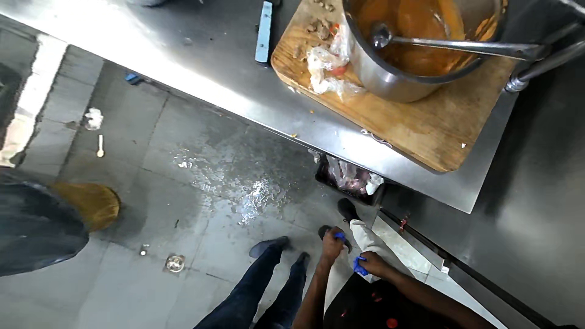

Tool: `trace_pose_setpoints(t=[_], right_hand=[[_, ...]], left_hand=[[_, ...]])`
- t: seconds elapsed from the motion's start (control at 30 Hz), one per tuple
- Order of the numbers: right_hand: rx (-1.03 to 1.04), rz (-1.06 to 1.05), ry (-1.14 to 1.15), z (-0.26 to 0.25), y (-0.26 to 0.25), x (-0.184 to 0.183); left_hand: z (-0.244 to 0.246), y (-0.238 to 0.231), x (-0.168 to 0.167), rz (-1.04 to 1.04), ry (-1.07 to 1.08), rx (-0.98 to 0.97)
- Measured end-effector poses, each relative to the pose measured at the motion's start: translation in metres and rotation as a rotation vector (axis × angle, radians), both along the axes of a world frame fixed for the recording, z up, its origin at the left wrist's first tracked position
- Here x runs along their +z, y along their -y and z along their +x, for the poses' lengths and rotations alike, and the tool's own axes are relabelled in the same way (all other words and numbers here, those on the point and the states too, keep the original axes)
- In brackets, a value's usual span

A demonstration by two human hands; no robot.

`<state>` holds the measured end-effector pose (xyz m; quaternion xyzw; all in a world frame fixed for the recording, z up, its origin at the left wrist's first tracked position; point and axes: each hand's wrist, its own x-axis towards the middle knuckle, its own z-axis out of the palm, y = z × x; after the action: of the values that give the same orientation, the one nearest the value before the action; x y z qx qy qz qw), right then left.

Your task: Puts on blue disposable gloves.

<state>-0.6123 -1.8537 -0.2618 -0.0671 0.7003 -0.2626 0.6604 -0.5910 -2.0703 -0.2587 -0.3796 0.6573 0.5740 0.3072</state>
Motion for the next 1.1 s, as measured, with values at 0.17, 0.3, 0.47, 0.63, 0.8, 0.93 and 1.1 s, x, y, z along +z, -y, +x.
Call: trace_pose_setpoints(t=[0.17,0.3,0.47,0.63,0.8,0.93,1.1], right_hand=[[0.041,0.026,0.008,0.001,0.000,-0.004],[0.046,0.013,0.008,0.004,-0.004,-0.005],[-0.107,0.044,0.041,0.016,-0.016,-0.009],[-0.173,0.068,0.016,0.023,-0.022,-0.011],[-0.348,0.049,0.005,0.032,-0.037,-0.017],[-0.409,0.037,0.017,0.035,-0.038,-0.017],[-0.419,0.035,0.019,0.034,-0.034,-0.016]], left_hand=[[0.014,0.032,0.000,-0.117,-0.025,0.288],[-0.010,0.035,-0.021,-0.146,-0.055,0.449],[-0.082,0.029,-0.058,0.095,-0.086,0.685],[-0.148,0.036,-0.103,-0.248,-0.058,0.566],[-0.180,0.063,-0.116,-0.600,-0.128,0.215],[-0.192,0.070,-0.123,-0.599,-0.026,-0.062],[-0.187,0.049,-0.134,-0.511,-0.096,-0.318]])
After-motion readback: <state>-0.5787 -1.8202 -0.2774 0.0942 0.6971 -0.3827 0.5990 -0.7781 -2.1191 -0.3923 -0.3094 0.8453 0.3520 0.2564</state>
